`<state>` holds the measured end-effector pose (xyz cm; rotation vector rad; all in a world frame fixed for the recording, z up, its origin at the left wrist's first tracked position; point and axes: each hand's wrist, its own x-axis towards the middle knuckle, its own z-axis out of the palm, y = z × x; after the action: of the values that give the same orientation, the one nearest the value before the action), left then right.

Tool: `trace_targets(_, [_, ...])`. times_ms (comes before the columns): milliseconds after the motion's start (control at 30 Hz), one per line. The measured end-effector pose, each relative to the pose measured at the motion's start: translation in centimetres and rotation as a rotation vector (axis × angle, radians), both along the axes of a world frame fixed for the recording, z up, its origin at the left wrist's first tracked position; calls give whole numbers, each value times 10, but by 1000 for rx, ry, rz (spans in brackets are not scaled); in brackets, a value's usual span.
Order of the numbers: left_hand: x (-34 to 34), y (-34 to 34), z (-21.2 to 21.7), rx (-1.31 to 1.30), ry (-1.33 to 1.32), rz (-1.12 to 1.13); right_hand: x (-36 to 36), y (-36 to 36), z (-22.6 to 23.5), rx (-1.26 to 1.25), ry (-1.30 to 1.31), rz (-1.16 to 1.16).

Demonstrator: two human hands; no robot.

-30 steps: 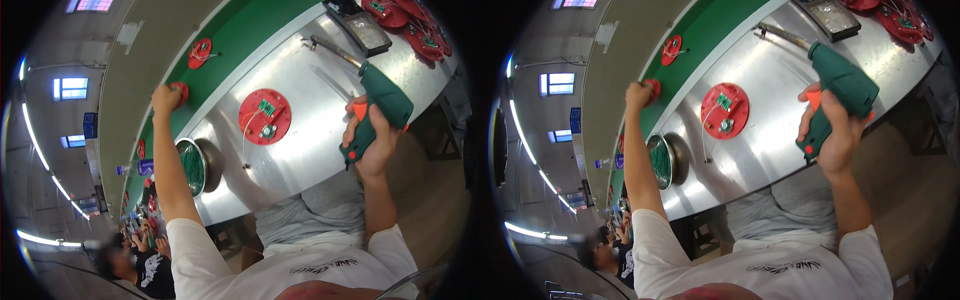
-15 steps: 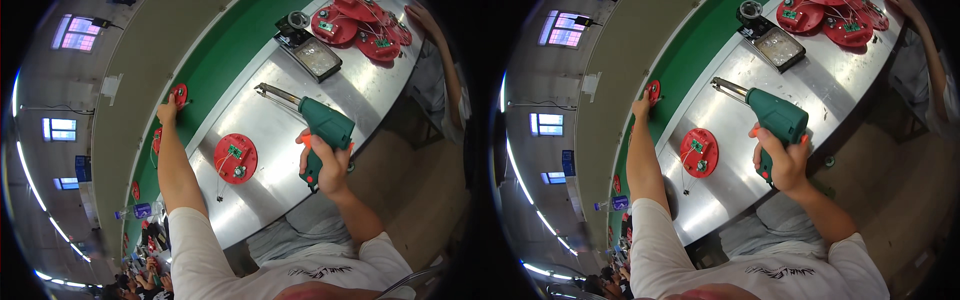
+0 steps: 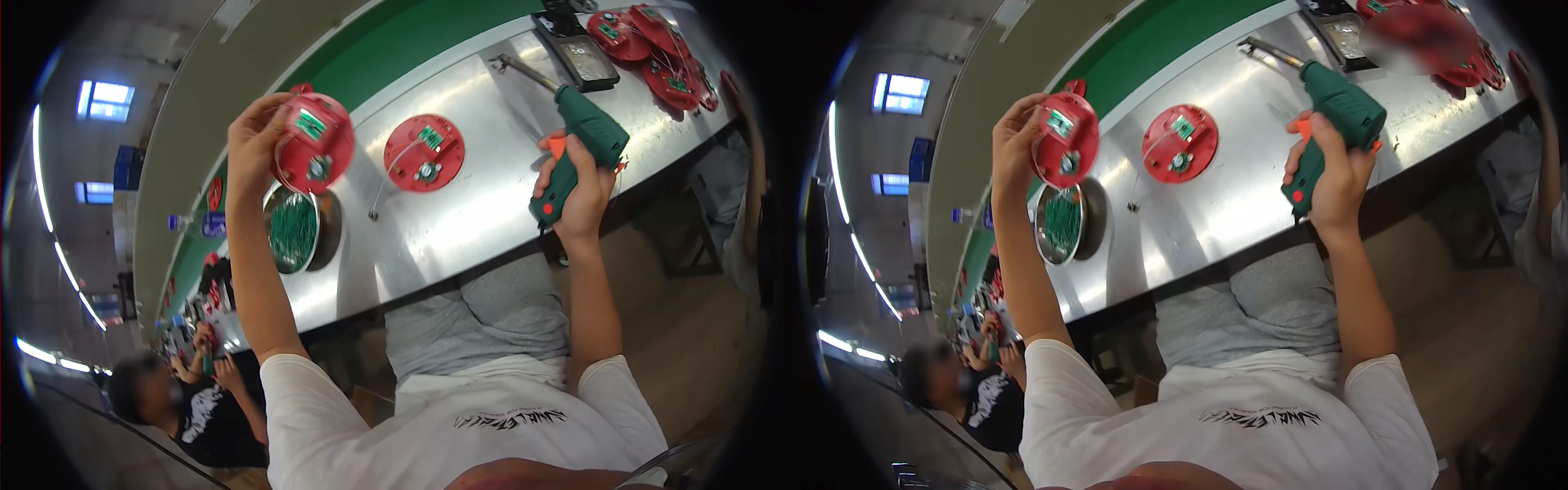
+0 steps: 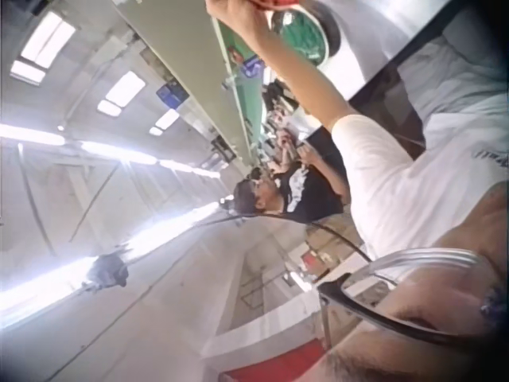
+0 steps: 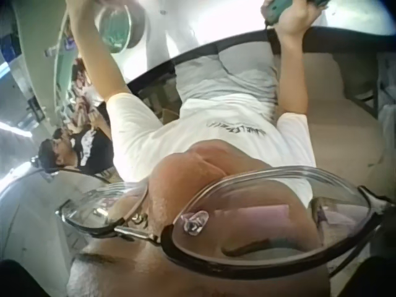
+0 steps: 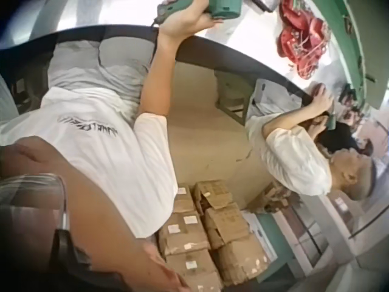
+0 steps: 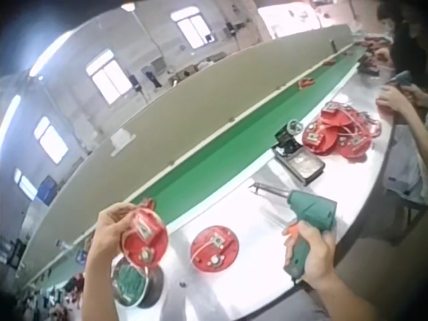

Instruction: Soldering a wire onto a red circular printed circuit board on an assembly line.

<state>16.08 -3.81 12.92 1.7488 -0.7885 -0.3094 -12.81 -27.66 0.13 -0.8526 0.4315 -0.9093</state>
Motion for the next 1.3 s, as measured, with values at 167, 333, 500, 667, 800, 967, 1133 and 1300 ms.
trace_targets(167, [-108, 20, -33, 86, 198, -92, -2, 2, 2, -19, 22, 30])
trace_targets(333, [-143, 27, -89, 161, -18, -127, 1, 3, -4, -49, 15, 83])
trace_targets(500, [-126, 37, -92, 155, -252, 213, -6, -6, -13, -96, 42, 100])
trace_targets(667, [-179, 54, -83, 167, -624, 160, -5, -3, -12, -145, 82, 116])
trace_targets(800, [-197, 69, -111, 448, -641, 80, -4, -3, -10, -158, 105, 128])
trace_targets(967, [-172, 84, -105, 291, -728, 225, -2, -5, -11, -173, 138, 131])
trace_targets(1133, [-88, 118, -83, 535, -803, 527, -1, -1, -7, -173, 134, 116])
trace_targets(1300, [-51, 124, -103, 706, -630, 492, -1, -1, -12, -155, 123, 132])
